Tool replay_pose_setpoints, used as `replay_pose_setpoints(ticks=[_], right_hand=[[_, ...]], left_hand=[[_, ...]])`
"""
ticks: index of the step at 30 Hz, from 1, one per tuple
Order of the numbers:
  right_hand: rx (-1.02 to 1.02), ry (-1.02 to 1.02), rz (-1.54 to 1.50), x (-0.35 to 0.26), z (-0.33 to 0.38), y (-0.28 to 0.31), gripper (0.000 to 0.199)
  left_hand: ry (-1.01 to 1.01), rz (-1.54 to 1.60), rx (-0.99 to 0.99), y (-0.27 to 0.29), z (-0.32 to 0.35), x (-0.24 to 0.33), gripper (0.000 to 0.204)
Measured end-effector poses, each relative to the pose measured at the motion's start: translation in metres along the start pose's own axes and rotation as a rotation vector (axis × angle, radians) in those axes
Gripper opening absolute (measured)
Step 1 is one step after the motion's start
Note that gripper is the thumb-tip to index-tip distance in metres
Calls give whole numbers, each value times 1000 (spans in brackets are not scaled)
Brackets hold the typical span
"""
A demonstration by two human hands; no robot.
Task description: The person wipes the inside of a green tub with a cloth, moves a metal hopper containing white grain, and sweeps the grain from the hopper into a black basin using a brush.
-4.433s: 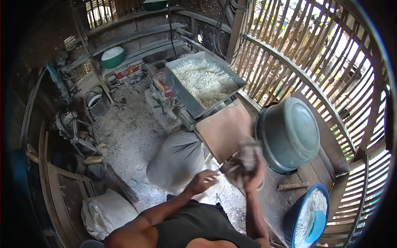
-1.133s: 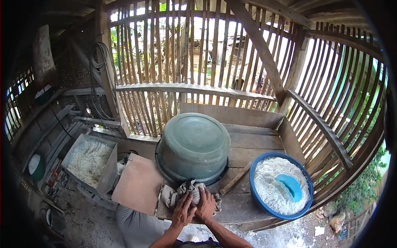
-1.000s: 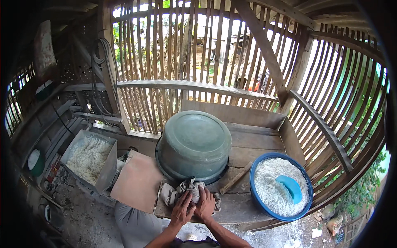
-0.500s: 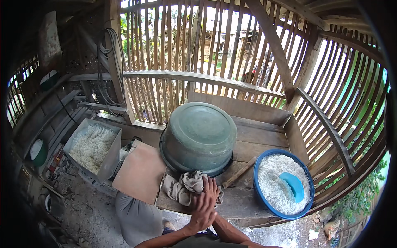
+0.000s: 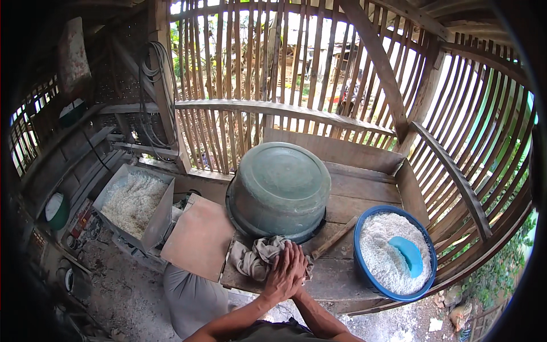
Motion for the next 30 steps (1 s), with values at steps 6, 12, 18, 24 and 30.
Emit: replay_pose_setpoints(ticks=[6, 12, 18, 24, 30], right_hand=[[-32, -48, -3, 1, -2, -5, 68], [-28, -64, 51, -9, -5, 1, 66], [-48, -141, 2, 11, -2, -15, 61], [3, -45, 85, 1, 0, -9, 77], [-18, -80, 113, -15, -5, -1, 81]], left_hand=[[11, -1, 0, 2, 47, 23, 74], [69, 119, -19, 19, 46, 21, 75], [52, 15, 31, 0, 21, 2, 82], [24, -17, -9, 27, 43, 12, 64], [29, 81, 1, 29, 54, 15, 61]])
Point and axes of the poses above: each hand's wrist, its own z-axis away from the middle knuckle, its own y-axis out of the back of the hand, x = y × z, the point moved 1 cm from there along -z, towards the middle knuckle, and after that the axes turned 5 degrees about x, right-handed, at the moved point
